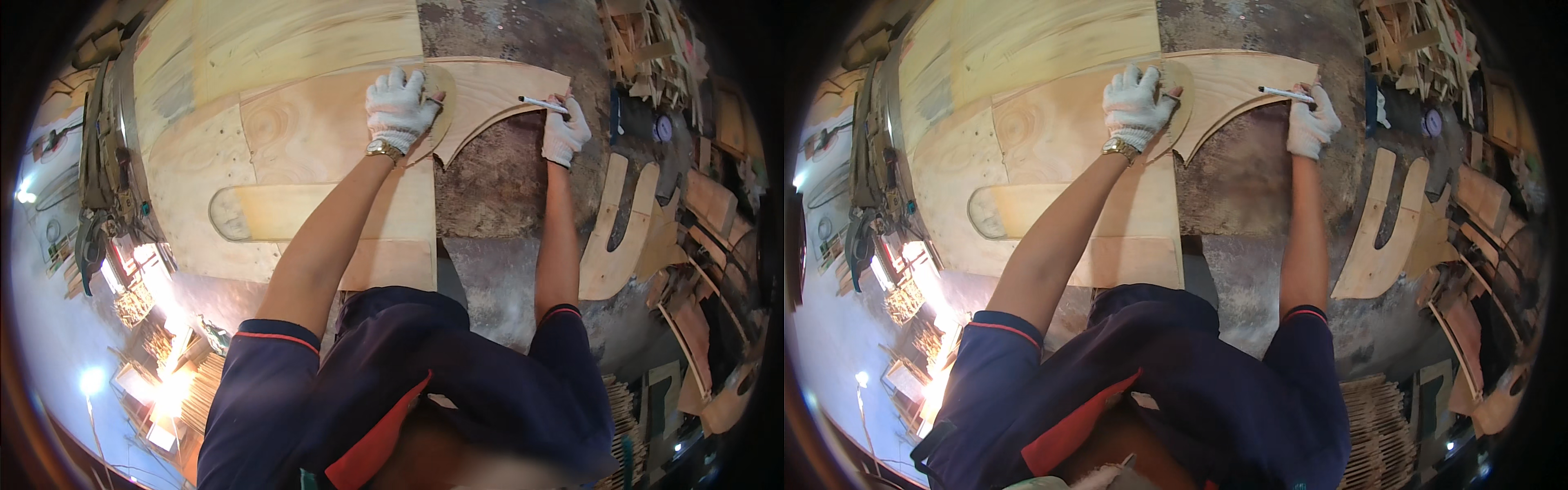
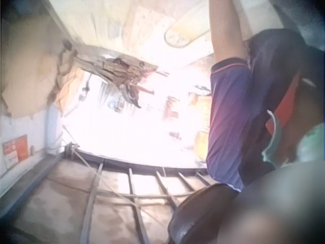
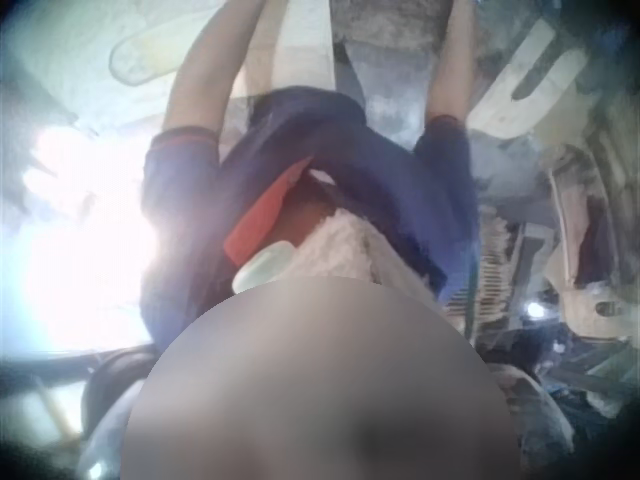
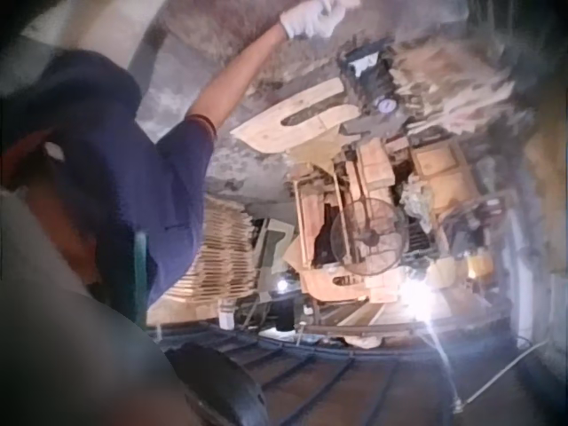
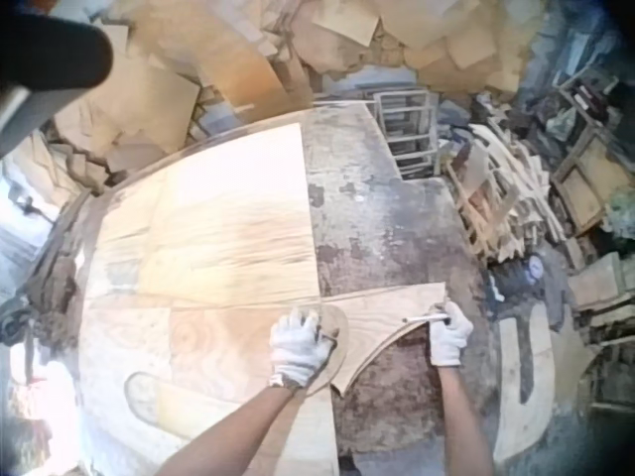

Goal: The person aligns a curved wooden template on a large plywood sheet, traces its outline with a marker, and then uses a nail gun and hammer to fasten the template to the plywood. The person repeatedly adjusts the template and secures it in place.

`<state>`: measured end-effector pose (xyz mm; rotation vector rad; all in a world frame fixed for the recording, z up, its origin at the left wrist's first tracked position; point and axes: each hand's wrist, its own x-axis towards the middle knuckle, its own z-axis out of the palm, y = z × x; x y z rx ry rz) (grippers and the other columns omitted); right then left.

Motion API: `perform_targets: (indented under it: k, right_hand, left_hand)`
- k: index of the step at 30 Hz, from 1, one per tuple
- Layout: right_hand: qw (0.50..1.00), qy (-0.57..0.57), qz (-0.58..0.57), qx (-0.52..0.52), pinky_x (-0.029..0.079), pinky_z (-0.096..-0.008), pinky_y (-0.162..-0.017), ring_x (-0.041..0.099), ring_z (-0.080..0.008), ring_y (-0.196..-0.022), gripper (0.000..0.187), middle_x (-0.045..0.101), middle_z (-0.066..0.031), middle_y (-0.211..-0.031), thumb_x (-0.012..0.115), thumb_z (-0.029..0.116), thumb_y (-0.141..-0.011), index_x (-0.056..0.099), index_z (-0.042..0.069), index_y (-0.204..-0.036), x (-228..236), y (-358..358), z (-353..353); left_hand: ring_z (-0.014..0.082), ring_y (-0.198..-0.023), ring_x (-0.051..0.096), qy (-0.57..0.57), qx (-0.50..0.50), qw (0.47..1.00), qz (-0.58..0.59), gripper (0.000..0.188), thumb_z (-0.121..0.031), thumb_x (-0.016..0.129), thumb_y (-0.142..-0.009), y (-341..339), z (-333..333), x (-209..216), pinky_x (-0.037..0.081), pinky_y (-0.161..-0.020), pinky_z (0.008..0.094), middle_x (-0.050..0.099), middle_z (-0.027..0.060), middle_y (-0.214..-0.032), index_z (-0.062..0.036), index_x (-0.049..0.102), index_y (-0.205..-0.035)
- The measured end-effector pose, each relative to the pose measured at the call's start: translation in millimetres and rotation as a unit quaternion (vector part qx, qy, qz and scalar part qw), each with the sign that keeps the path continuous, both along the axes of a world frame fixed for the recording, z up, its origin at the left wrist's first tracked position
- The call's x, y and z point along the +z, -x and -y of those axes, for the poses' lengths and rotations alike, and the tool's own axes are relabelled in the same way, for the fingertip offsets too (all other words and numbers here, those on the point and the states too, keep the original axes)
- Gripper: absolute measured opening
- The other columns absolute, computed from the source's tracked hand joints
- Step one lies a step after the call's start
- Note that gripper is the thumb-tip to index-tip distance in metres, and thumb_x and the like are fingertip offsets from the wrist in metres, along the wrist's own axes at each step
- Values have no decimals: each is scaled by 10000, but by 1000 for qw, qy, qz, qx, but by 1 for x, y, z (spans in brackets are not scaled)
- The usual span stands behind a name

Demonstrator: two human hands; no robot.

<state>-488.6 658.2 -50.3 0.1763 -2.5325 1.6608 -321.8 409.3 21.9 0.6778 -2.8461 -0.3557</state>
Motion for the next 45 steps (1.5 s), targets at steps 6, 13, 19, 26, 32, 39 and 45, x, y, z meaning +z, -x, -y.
perform_targets:
  k: [6, 13, 19, 26, 32, 39, 45]
  right_hand:
    - [997, 69, -29, -27, 550, -296, -841, 666, -144, -902, 248, 759, -117, -1002, 774, 39, -897, 735, -80, -1112, -11, 3, 2]
    - [980, 188, 17, -61, 584, -294, -688, 681, -150, -768, 235, 740, -120, -952, 701, 4, -951, 705, -74, -1173, -8, 2, -7]
    - [936, 320, 149, -8, 524, -350, -532, 709, -268, -672, 260, 732, -211, -1078, 589, 191, -1029, 692, -26, -1129, 21, -152, -45]
    - [870, 326, 359, -89, 506, -343, -545, 700, -240, -671, 97, 716, -206, -1120, 574, 193, -1015, 569, 96, -1005, 56, -382, -116]
    - [916, 254, 311, -1, 505, -256, -521, 698, -163, -661, 162, 735, -151, -913, 545, 237, -1069, 559, 80, -1028, 78, -447, -150]
    - [951, 167, 248, 76, 481, -259, -458, 652, -147, -548, 312, 748, -170, -888, 580, 253, -1060, 613, 11, -1255, 122, -411, -123]
    - [927, 205, 250, 188, 541, -293, -566, 712, -197, -679, 231, 753, -190, -988, 629, 234, -1037, 612, 47, -1171, 154, -393, -65]
  left_hand:
    - [339, -921, 581, 15, -2, 1000, -11, 411, -507, 753, -830, -2, -1, -2, 463, -804, 475, 595, 99, -939, -130, 620, -927]
    - [349, -954, 622, 53, -12, 998, -15, 467, -574, 713, -833, 0, 4, -7, 493, -796, 480, 644, 126, -980, -137, 654, -988]
    - [380, -952, 608, 43, -36, 997, -55, 285, -395, 637, -931, -5, 4, -8, 490, -841, 497, 643, 182, -993, -120, 637, -1005]
    - [418, -1017, 636, -123, -73, 990, -9, 436, -445, 643, -913, -26, 26, 13, 522, -878, 506, 670, 222, -1071, -98, 643, -1177]
    - [353, -1028, 653, -194, -100, 976, -14, 576, -618, 689, -839, -208, -12, 27, 536, -838, 472, 683, 135, -1024, -155, 683, -1182]
    - [330, -1093, 633, -21, -144, 984, 100, 784, -469, 824, -747, -423, -32, 16, 535, -901, 471, 630, 118, -1149, -149, 555, -1411]
    - [348, -1124, 601, -35, -146, 984, 91, 590, -334, 822, -766, -439, -28, -1, 517, -888, 497, 593, 119, -1142, -144, 581, -1270]
